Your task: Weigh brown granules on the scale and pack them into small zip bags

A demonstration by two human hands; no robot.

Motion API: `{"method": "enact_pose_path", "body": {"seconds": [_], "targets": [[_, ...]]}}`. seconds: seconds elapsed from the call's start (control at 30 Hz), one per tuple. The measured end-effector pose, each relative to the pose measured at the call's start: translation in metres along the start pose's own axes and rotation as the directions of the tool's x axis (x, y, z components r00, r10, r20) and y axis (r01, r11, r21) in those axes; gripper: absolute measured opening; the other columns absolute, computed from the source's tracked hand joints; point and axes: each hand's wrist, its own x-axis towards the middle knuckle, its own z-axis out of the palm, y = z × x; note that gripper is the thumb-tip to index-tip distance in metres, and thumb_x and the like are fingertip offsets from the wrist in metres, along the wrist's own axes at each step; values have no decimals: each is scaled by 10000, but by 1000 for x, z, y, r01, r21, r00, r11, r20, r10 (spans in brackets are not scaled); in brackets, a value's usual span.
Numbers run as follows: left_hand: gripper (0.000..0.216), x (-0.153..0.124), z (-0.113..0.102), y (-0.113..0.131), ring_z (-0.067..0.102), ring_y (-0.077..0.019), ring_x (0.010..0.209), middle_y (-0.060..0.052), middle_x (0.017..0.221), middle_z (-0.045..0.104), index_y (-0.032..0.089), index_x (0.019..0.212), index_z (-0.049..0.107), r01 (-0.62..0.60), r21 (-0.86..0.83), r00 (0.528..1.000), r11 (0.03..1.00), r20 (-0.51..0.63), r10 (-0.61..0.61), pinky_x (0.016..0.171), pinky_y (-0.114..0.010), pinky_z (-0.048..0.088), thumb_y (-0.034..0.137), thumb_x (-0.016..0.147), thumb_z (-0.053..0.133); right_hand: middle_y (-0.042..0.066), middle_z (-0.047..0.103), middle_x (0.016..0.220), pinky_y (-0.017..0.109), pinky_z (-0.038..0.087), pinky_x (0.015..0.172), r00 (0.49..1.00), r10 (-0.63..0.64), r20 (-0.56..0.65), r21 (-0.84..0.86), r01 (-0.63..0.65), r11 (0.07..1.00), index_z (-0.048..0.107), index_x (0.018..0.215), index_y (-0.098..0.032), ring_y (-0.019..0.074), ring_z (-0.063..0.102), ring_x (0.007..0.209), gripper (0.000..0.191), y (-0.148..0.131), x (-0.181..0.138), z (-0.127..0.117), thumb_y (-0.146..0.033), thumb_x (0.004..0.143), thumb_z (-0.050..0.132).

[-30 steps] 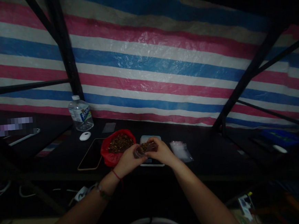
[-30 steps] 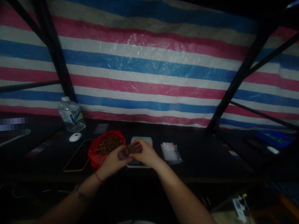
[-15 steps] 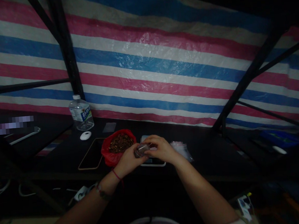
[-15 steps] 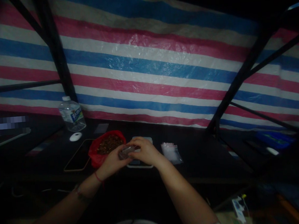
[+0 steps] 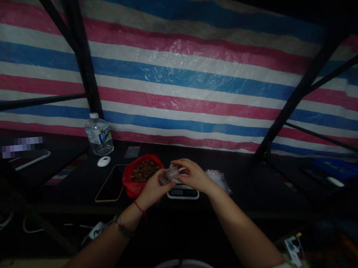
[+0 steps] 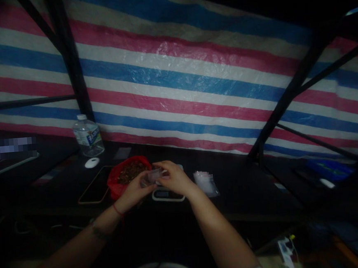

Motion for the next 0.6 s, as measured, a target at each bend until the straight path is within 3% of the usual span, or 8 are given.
{"method": "enact_pose_path", "body": {"seconds": [0.13,0.23,0.33,0.43,0.6], "targets": [[440,0,-1,2,618,-211,915,-62,995,663,170,1035,572,9,29,999,1000,-34,-8,858,-347,476,361,657,695,67,558,1240,282,524,778,998,55,35,36,-56,998,497,1300,-268,165,596,995,635,19,-1,1,-90,695,563],[431,1,-3,4,618,-206,896,-58,972,663,171,1022,579,8,32,999,999,-51,-6,848,-341,477,342,646,701,76,577,1175,297,519,782,993,114,-10,1,-114,994,484,1309,-233,165,605,949,685,50,3,3,-67,649,556],[440,1,-4,5,620,-199,871,-43,942,663,181,1024,585,23,41,998,999,-55,-21,835,-335,479,345,636,710,73,599,1099,362,478,884,982,149,-120,-134,-165,977,575,1206,-206,191,583,992,601,88,7,6,-63,622,563],[432,2,-5,4,621,-196,850,-38,918,659,180,1016,588,47,49,997,998,-55,-44,819,-332,480,328,629,707,68,622,1101,389,423,963,960,199,-197,-161,-231,959,609,1135,-199,205,568,1055,510,119,8,10,-93,637,587],[434,4,-5,-3,623,-182,822,-29,895,644,174,1046,555,33,20,999,999,-30,-32,797,-322,481,289,648,684,53,649,1072,392,417,960,930,287,-231,-170,-329,929,589,1113,-198,205,590,1021,468,136,3,12,-148,651,638]]}}
